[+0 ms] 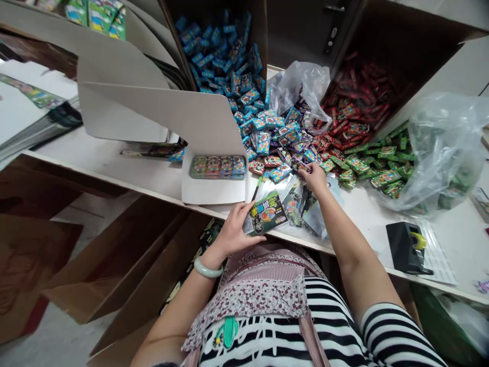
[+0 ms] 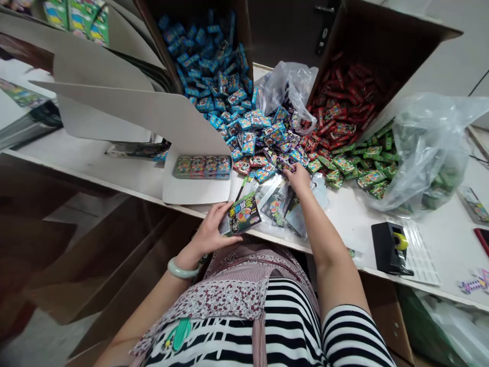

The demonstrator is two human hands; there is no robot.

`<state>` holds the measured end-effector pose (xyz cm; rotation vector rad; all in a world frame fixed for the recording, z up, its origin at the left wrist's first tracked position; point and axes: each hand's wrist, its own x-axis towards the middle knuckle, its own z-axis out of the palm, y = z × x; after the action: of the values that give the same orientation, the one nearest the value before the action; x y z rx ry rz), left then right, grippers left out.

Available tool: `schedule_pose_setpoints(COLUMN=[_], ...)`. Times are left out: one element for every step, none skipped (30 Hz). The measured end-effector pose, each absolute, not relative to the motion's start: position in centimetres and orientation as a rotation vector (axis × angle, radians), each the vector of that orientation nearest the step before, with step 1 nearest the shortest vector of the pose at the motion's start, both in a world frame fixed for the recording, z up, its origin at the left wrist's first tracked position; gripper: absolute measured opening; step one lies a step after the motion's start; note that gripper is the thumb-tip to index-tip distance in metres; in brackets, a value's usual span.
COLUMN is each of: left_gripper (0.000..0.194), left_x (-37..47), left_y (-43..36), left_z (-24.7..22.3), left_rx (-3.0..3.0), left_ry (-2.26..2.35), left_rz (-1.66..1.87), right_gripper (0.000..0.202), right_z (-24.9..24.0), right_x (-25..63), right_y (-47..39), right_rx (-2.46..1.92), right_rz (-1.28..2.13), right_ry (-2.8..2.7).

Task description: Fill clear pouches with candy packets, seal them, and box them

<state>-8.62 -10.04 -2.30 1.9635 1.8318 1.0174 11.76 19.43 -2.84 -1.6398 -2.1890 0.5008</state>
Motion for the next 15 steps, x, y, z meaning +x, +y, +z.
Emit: schedule_pose_setpoints(left_gripper=[0.099, 0.100, 0.100, 0.100, 0.100, 0.099, 0.098, 0.098, 0.097, 0.097, 0.097, 0.097, 0.097, 0.097, 0.098], left_x=[-8.7, -8.7, -8.8, -8.8, -8.8, -8.7, -8.6, -8.5, -8.3, -8.1, -7.9, -7.7, -7.5, -7.4, -7.3], left_y=[-9.9, -9.8, -9.6, -9.5, -9.4, -9.3, -9.2, -9.2, -9.1, -9.1, -9.2, -9.2, -9.3, -9.3, -9.4], left_z=[-2.4, -2.4, -2.5, -2.5, -2.5, -2.5, -2.5, -2.5, -2.5, -2.6, -2.6, -2.6, -2.5, -2.5, -2.5], left_rx=[1.965, 1.966, 1.968, 1.968, 1.967, 1.966, 1.965, 1.963, 1.961, 1.960, 1.962, 1.966, 1.973, 1.979, 1.982], left_ry=[1.827, 1.823, 1.820, 1.818, 1.819, 1.821, 1.825, 1.828, 1.830, 1.827, 1.821, 1.811, 1.802, 1.797, 1.799], left_rz=[1.021, 1.025, 1.027, 1.026, 1.020, 1.011, 1.000, 0.990, 0.981, 0.972, 0.963, 0.954, 0.943, 0.931, 0.919], right_gripper=[0.039, 0.038, 0.038, 0.037, 0.037, 0.037, 0.039, 0.041, 0.044, 0.046, 0.047, 0.049, 0.051, 0.052, 0.051], right_z=[-3.2, -3.4, -3.6, -3.6, -3.6, -3.5, -3.3, -3.0, -2.7, -2.4, -2.2, -2.0, -2.0, -1.9, -2.0], right_x=[12.1, 12.4, 12.8, 13.3, 13.7, 14.1, 14.5, 14.9, 15.2, 15.4, 15.5, 15.5, 15.5, 15.4, 15.2], right_y=[19.5, 19.6, 19.8, 19.9, 20.2, 20.5, 21.0, 21.6, 22.2, 22.9, 23.6, 24.3, 24.8, 25.2, 25.5], right_rx=[-1.631, -1.615, -1.595, -1.572, -1.550, -1.533, -1.524, -1.524, -1.533, -1.544, -1.553, -1.558, -1.557, -1.549, -1.538], right_rz=[0.520, 0.538, 0.551, 0.558, 0.557, 0.545, 0.523, 0.495, 0.465, 0.441, 0.429, 0.435, 0.455, 0.485, 0.518], right_ry=[-2.182, -2.182, -2.186, -2.192, -2.196, -2.192, -2.180, -2.160, -2.138, -2.119, -2.112, -2.120, -2.137, -2.157, -2.172])
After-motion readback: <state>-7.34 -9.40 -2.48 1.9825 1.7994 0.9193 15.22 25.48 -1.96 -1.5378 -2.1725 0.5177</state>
